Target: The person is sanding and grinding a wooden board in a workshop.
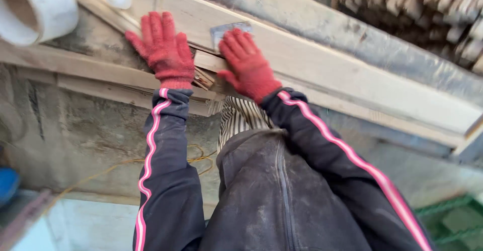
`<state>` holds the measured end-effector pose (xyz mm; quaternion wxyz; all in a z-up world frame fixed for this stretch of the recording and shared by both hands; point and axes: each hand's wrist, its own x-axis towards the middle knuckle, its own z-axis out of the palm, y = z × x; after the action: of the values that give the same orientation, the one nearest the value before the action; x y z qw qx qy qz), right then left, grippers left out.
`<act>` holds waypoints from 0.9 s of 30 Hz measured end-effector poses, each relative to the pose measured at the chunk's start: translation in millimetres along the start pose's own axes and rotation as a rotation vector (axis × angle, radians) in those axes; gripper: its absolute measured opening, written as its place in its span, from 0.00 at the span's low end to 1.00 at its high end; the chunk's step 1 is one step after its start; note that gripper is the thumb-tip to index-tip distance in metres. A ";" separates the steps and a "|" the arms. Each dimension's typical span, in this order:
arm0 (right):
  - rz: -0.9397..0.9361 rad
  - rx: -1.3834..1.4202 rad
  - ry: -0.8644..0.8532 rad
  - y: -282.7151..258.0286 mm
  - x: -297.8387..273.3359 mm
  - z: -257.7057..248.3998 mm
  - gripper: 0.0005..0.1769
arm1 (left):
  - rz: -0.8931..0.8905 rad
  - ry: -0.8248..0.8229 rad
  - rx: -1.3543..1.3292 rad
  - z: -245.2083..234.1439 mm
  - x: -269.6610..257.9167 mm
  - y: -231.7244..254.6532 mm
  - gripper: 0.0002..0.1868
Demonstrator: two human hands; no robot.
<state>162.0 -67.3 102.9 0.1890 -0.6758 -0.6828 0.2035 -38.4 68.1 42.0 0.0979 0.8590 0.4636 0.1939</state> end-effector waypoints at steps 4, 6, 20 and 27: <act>0.108 -0.047 0.247 85.5 -149.8 -49.0 0.24 | -0.071 -0.010 0.022 11.1 -0.7 4.1 0.27; 0.214 -0.169 0.341 116.3 -242.2 -62.8 0.21 | -0.027 -0.021 -0.013 2.8 1.0 3.3 0.27; 0.213 -0.038 0.297 51.1 -158.0 -43.2 0.25 | 0.007 -0.078 0.150 7.3 -2.1 -3.9 0.29; 0.519 -0.310 0.448 126.5 -246.0 -36.5 0.23 | -0.004 0.001 0.222 16.5 -3.2 -4.5 0.31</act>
<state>292.2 -311.9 70.5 0.1714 -0.8748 -0.4530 -0.0140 -36.3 68.0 24.8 0.0024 0.8636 0.4840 0.1415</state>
